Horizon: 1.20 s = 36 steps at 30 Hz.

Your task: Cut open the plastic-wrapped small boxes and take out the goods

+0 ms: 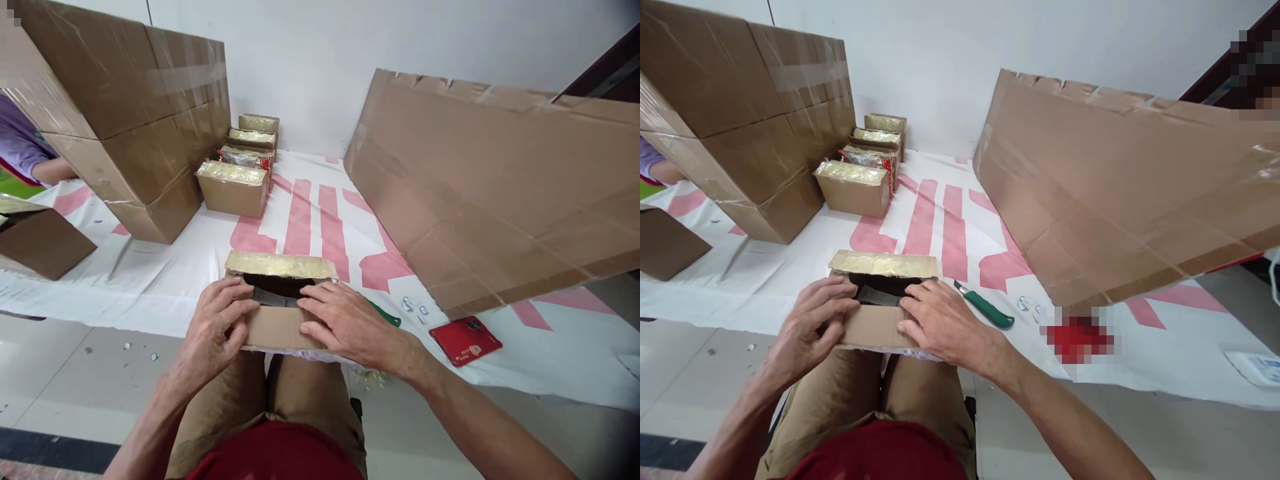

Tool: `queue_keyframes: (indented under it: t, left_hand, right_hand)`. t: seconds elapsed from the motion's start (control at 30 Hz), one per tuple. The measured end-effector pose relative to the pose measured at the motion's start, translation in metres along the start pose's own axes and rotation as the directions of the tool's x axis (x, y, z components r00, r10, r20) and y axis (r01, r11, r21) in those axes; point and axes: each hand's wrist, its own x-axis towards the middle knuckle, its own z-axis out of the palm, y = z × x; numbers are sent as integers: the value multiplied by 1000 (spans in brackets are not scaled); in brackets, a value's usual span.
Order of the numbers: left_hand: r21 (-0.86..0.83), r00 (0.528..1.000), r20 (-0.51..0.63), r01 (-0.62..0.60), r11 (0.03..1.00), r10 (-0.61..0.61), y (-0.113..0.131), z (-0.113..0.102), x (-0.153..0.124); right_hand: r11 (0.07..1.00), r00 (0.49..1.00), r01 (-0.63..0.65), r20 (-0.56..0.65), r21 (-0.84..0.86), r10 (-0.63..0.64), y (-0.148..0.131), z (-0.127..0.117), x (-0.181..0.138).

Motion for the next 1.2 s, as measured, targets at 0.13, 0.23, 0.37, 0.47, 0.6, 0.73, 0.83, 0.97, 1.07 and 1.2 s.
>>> queue_keyframes:
  t: [0.13,0.23,0.37,0.47,0.6,0.73,0.83,0.97,1.07,1.2]
  left_hand:
    - [137,979,178,-120,983,95,-1,-5,3]
    - [160,922,362,-208,965,138,3,-7,15]
    - [191,849,516,-242,951,112,8,-6,33]
    - [250,844,528,-265,931,98,14,-15,40]
    - [412,914,400,-249,876,72,16,-33,35]
    - [501,991,128,-33,865,-36,4,-36,10]
    - [466,993,-7,104,879,-114,-5,-23,-10]
    - [411,984,-59,178,894,-169,-5,-10,-19]
    - [381,980,-56,198,903,-191,-4,-6,-20]
    - [357,975,-71,220,908,-208,-4,-3,-22]
  right_hand:
    - [994,999,-38,34,-99,41,-3,-2,20]
    - [976,991,-123,-73,-180,112,8,6,30]
    - [970,985,-172,-53,-169,165,35,17,40]
    - [979,989,-151,-25,-136,149,49,20,41]
    - [979,990,-141,-44,-147,136,51,20,37]
    - [976,993,-72,-107,-206,51,43,14,38]
    - [980,996,91,1,-175,-93,30,4,54]
    - [991,909,95,415,-92,-49,11,2,94]
    - [995,753,1,654,-103,67,6,17,119]
    - [993,698,-30,709,-110,100,10,41,128]
